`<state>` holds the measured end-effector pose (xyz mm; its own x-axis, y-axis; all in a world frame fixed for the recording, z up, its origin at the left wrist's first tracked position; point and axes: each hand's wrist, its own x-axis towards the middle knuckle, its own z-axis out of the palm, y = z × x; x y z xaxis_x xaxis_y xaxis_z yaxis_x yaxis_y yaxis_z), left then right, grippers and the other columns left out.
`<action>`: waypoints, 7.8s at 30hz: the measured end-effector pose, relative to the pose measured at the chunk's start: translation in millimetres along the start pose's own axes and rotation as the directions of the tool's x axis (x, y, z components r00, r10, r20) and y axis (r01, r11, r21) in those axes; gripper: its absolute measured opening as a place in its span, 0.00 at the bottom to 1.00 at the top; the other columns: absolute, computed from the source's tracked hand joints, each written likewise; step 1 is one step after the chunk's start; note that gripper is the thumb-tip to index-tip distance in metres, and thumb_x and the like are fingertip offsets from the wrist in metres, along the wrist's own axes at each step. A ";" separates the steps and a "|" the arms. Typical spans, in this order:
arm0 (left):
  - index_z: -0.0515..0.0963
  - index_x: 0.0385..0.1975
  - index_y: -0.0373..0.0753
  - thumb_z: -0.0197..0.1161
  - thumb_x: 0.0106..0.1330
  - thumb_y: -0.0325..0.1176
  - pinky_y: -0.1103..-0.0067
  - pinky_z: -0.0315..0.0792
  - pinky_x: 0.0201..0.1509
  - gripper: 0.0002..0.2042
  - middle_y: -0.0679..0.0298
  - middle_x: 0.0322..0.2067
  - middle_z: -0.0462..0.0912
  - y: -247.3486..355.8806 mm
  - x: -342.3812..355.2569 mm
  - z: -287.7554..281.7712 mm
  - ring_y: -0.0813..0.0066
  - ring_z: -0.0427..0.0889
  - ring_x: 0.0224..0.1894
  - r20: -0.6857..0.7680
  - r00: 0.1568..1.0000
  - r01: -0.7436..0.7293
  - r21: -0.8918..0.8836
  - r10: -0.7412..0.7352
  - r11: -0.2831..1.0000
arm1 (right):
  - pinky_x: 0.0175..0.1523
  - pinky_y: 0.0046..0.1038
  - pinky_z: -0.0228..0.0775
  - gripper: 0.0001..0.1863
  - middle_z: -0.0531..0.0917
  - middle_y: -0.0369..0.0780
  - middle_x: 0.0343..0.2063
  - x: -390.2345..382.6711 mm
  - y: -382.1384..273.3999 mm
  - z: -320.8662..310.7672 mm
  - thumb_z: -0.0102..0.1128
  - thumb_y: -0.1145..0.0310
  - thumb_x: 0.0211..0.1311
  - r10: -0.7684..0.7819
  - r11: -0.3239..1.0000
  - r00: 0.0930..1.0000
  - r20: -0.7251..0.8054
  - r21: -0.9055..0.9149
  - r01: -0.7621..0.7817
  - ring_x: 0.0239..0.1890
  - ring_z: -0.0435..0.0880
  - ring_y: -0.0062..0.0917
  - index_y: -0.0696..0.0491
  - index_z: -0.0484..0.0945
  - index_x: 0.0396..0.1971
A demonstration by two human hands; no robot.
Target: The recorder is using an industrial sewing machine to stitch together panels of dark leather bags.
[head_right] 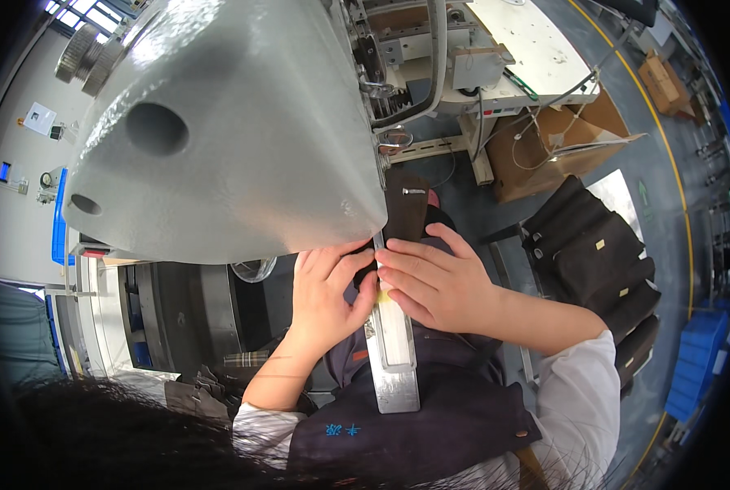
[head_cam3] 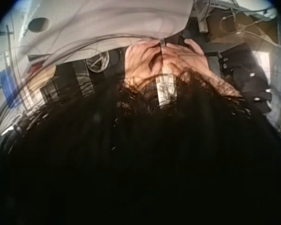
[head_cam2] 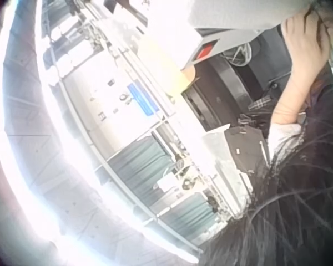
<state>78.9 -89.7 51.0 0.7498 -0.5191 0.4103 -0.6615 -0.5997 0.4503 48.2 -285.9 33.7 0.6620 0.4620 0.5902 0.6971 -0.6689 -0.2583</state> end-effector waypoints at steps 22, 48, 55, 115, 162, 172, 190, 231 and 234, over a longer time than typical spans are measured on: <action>0.79 0.33 0.39 0.66 0.53 0.32 0.68 0.69 0.39 0.09 0.61 0.33 0.78 -17.7 9.1 9.6 0.60 0.78 0.36 -0.139 0.989 -0.020 0.144 0.041 0.989 | 0.61 0.43 0.60 0.09 0.81 0.35 0.37 34.9 41.4 11.2 0.63 0.67 0.51 0.056 0.998 0.995 -0.085 -0.001 -0.056 0.47 0.80 0.25 0.52 0.77 0.33; 0.72 0.37 0.37 0.66 0.43 0.26 0.69 0.71 0.41 0.18 0.62 0.36 0.75 -11.1 -20.7 12.9 0.60 0.76 0.38 -0.196 0.980 0.057 0.082 -0.040 0.995 | 0.44 0.43 0.68 0.10 0.79 0.48 0.35 -37.5 326.2 -4.6 0.44 0.71 0.63 0.609 0.620 0.698 -0.377 -0.322 -0.716 0.39 0.77 0.45 0.57 0.74 0.39; 0.70 0.25 0.38 0.62 0.42 0.25 0.71 0.70 0.31 0.10 0.62 0.27 0.73 -1.3 -29.3 3.3 0.63 0.75 0.25 -0.041 0.999 0.035 0.212 -0.027 0.977 | 0.39 0.27 0.69 0.08 0.79 0.42 0.30 -111.2 128.3 39.5 0.47 0.72 0.67 0.819 0.495 0.554 0.151 0.305 -0.814 0.34 0.79 0.27 0.56 0.72 0.42; 0.69 0.41 0.39 0.54 0.69 0.37 0.83 0.68 0.36 0.09 0.70 0.36 0.73 -7.5 -186.4 13.2 0.83 0.73 0.34 -0.310 0.229 0.205 -0.911 -0.923 0.357 | 0.42 0.30 0.72 0.24 0.83 0.41 0.38 -76.6 94.4 117.2 0.47 0.51 0.66 0.407 -0.422 0.219 0.887 0.395 -0.816 0.40 0.81 0.29 0.59 0.78 0.43; 0.77 0.30 0.31 0.61 0.60 0.31 0.71 0.71 0.35 0.08 0.53 0.26 0.80 -38.2 15.0 -8.3 0.60 0.79 0.28 0.197 0.904 0.424 -0.311 -0.378 0.851 | 0.37 0.26 0.69 0.10 0.83 0.33 0.36 -11.8 -29.8 -5.4 0.65 0.70 0.45 -0.143 0.983 0.989 -0.043 0.114 0.147 0.39 0.81 0.22 0.50 0.80 0.31; 0.78 0.31 0.33 0.59 0.57 0.26 0.68 0.71 0.37 0.05 0.56 0.28 0.80 -76.7 32.4 23.1 0.58 0.78 0.32 -0.056 0.988 0.136 -0.093 -0.142 0.986 | 0.47 0.27 0.67 0.13 0.81 0.31 0.41 -5.5 -7.3 8.7 0.67 0.66 0.48 0.010 0.992 0.998 -0.054 0.125 -0.003 0.45 0.78 0.21 0.51 0.80 0.35; 0.77 0.30 0.34 0.59 0.58 0.26 0.71 0.71 0.36 0.04 0.59 0.28 0.80 -89.7 15.1 31.4 0.64 0.78 0.31 -0.042 0.993 0.109 -0.045 -0.111 0.993 | 0.47 0.30 0.66 0.11 0.82 0.35 0.44 -12.7 -11.1 8.2 0.64 0.68 0.49 0.007 0.989 0.998 -0.058 0.145 0.001 0.46 0.80 0.24 0.50 0.80 0.35; 0.76 0.43 0.41 0.60 0.51 0.24 0.66 0.64 0.60 0.17 0.65 0.49 0.77 16.3 -22.4 -6.0 0.65 0.72 0.57 0.001 0.995 -0.103 -0.054 0.103 0.993 | 0.34 0.29 0.70 0.09 0.78 0.44 0.23 58.4 51.2 -4.1 0.64 0.71 0.49 0.409 0.782 0.907 0.103 0.473 -0.406 0.26 0.78 0.32 0.61 0.75 0.26; 0.77 0.43 0.42 0.60 0.52 0.24 0.66 0.63 0.60 0.16 0.67 0.49 0.77 14.5 -24.4 -2.2 0.66 0.72 0.57 -0.040 0.999 -0.026 -0.078 0.023 0.997 | 0.34 0.33 0.70 0.12 0.78 0.48 0.23 63.9 51.8 1.7 0.63 0.68 0.48 0.378 0.852 0.924 0.059 0.369 -0.372 0.27 0.78 0.39 0.62 0.75 0.26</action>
<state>51.0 -84.4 49.3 0.7331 -0.5079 0.4523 -0.6800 -0.5362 0.5001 127.0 -290.0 56.7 0.8912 0.2086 0.4028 0.4494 -0.5266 -0.7216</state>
